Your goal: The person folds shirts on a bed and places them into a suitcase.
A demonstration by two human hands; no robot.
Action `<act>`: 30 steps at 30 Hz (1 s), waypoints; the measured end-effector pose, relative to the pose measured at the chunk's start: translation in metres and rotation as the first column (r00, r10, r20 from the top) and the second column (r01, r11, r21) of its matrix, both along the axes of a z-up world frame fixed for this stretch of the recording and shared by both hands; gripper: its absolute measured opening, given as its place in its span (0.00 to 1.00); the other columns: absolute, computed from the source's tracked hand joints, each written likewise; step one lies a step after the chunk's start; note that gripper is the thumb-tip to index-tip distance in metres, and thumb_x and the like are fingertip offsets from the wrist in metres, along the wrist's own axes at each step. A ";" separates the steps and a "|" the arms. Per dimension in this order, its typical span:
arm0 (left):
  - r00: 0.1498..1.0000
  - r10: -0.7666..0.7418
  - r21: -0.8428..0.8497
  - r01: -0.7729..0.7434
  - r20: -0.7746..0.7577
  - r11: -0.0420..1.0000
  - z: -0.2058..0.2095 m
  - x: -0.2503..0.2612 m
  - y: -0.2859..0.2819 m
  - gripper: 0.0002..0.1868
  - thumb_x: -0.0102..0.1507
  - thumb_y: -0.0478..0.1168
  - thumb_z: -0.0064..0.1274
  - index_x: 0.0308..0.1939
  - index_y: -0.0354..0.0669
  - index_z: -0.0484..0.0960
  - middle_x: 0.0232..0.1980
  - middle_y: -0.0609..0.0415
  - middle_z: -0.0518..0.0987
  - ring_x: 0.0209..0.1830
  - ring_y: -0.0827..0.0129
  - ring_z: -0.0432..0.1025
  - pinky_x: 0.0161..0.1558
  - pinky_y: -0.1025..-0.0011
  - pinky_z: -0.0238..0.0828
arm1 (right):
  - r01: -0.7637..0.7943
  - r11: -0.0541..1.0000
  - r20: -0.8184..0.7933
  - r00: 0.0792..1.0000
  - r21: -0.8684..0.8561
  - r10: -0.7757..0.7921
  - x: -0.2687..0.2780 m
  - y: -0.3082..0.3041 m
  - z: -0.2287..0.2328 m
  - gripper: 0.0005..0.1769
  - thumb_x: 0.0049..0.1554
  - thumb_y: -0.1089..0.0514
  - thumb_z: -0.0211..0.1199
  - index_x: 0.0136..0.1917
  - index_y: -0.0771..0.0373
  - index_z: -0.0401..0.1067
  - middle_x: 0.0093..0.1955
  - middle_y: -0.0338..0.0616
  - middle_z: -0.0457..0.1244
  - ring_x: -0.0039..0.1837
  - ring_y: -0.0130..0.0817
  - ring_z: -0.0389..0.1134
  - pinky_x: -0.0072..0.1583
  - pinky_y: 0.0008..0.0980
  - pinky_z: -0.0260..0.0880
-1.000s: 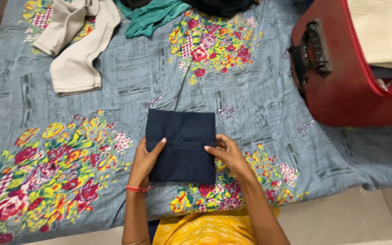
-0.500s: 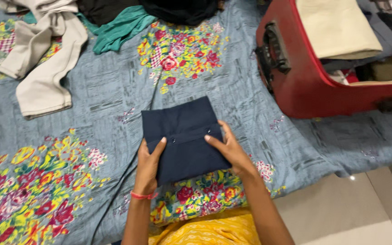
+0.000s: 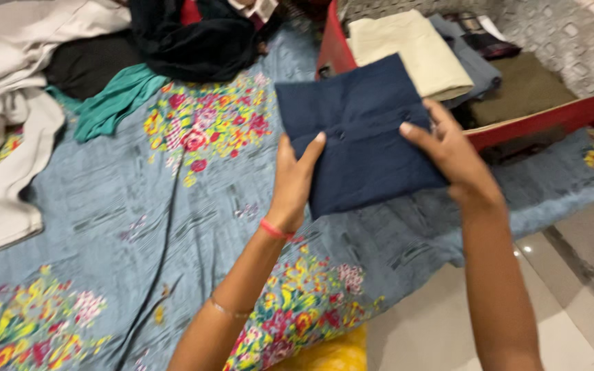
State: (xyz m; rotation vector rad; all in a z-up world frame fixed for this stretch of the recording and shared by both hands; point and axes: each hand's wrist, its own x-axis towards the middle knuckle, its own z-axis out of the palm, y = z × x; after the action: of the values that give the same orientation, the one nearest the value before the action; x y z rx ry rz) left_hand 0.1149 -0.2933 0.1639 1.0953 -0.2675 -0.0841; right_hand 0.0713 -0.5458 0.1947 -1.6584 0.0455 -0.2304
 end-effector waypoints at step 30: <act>0.568 -0.401 0.679 -0.698 0.719 0.227 -0.090 0.291 -0.403 0.29 0.70 0.55 0.41 0.76 0.71 0.62 0.84 0.49 0.55 0.85 0.54 0.48 0.76 0.44 0.48 | -0.254 0.495 -0.522 0.660 -0.831 -0.540 0.298 -0.376 -0.074 0.62 0.44 0.08 0.37 0.85 0.31 0.31 0.88 0.51 0.24 0.87 0.60 0.26 0.80 0.64 0.28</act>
State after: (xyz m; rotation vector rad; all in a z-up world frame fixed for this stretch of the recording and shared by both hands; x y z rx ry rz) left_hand 0.4060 -0.6960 0.0742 2.5006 -1.0698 0.6486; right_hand 0.3695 -0.9216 0.1211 -2.7085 0.8783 0.4198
